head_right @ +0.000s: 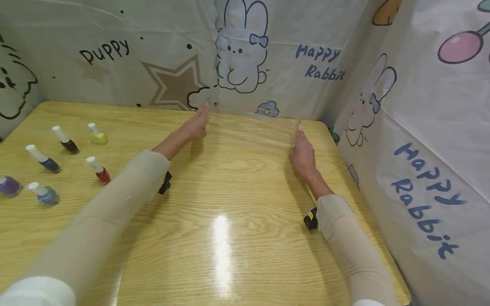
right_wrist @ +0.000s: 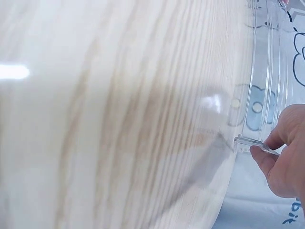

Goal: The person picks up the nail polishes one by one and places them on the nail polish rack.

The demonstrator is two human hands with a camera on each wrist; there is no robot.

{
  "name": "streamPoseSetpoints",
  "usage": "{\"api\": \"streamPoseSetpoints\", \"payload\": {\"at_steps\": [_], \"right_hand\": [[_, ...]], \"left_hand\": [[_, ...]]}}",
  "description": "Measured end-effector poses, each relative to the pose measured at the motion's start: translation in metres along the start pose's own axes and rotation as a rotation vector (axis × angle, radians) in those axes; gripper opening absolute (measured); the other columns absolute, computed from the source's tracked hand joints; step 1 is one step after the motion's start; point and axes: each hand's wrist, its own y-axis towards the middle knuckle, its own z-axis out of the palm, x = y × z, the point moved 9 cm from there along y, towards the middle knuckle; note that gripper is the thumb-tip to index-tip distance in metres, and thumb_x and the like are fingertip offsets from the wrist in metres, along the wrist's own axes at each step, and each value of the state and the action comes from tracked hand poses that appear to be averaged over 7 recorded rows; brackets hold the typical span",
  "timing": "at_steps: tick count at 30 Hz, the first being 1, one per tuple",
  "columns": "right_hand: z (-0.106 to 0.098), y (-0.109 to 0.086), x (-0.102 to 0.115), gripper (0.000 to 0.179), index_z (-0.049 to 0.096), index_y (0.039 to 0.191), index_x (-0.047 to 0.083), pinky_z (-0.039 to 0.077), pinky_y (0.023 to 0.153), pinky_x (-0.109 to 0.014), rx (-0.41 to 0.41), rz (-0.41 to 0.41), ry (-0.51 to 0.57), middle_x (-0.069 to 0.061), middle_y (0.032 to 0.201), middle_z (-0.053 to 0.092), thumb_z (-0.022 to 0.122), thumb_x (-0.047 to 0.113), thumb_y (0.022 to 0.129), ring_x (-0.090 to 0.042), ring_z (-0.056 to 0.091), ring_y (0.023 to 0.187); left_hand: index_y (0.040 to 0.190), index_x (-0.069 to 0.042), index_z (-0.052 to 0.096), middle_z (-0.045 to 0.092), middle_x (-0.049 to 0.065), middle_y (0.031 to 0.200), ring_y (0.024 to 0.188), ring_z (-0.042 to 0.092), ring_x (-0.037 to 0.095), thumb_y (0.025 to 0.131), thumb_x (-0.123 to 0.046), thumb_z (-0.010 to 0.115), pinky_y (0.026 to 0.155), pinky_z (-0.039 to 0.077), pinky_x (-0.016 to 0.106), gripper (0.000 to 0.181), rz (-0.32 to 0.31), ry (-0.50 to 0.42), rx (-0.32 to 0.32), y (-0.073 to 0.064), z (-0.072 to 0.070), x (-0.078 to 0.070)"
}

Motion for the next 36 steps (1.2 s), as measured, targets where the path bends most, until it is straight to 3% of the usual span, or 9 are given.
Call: {"api": "streamPoseSetpoints", "payload": {"at_steps": [9,17,28,32,36], "right_hand": [[0.012,0.011,0.014,0.032,0.049,0.123,-0.007,0.046,0.088,-0.061,-0.008,-0.046,0.005,-0.029,0.125,0.057,0.045,-0.012,0.091,-0.049,0.056,0.113],[0.019,0.019,0.030,0.029,0.049,0.118,-0.007,0.046,0.086,-0.062,-0.022,-0.094,0.005,-0.026,0.127,0.057,0.043,-0.012,0.090,-0.048,0.057,0.110],[0.031,0.027,0.043,0.046,0.046,0.139,-0.006,0.044,0.097,-0.060,0.009,-0.077,0.043,-0.024,0.145,0.047,0.043,-0.011,0.093,-0.047,0.052,0.122],[0.038,0.030,0.049,0.045,0.047,0.137,-0.005,0.047,0.091,-0.059,0.020,-0.094,0.050,-0.025,0.136,0.054,0.042,-0.012,0.092,-0.046,0.056,0.116],[0.043,0.034,0.057,0.045,0.047,0.136,-0.007,0.046,0.094,-0.058,0.027,-0.109,0.048,-0.026,0.136,0.054,0.041,-0.011,0.092,-0.046,0.056,0.117]], "left_hand": [[0.157,-0.001,-0.010,-0.010,0.017,0.165,0.151,0.000,0.029,0.098,0.009,0.040,0.120,0.009,0.040,0.079,-0.021,0.021,-0.057,-0.014,-0.015,0.013],[0.158,-0.002,-0.009,-0.008,0.016,0.165,0.151,0.000,0.029,0.096,0.011,0.040,0.120,0.007,0.040,0.081,-0.041,-0.021,-0.085,-0.025,-0.027,0.026],[0.157,0.000,-0.009,-0.008,0.017,0.165,0.151,-0.001,0.029,0.095,0.011,0.039,0.120,0.005,0.038,0.080,-0.059,-0.006,-0.120,-0.036,-0.039,0.039],[0.158,0.001,-0.006,-0.007,0.017,0.165,0.151,0.000,0.030,0.093,0.013,0.040,0.120,0.005,0.039,0.080,-0.068,-0.007,-0.132,-0.042,-0.042,0.047],[0.157,0.001,-0.007,-0.008,0.017,0.165,0.150,-0.001,0.031,0.093,0.013,0.039,0.120,0.004,0.038,0.080,-0.083,-0.017,-0.135,-0.048,-0.044,0.054]]}}
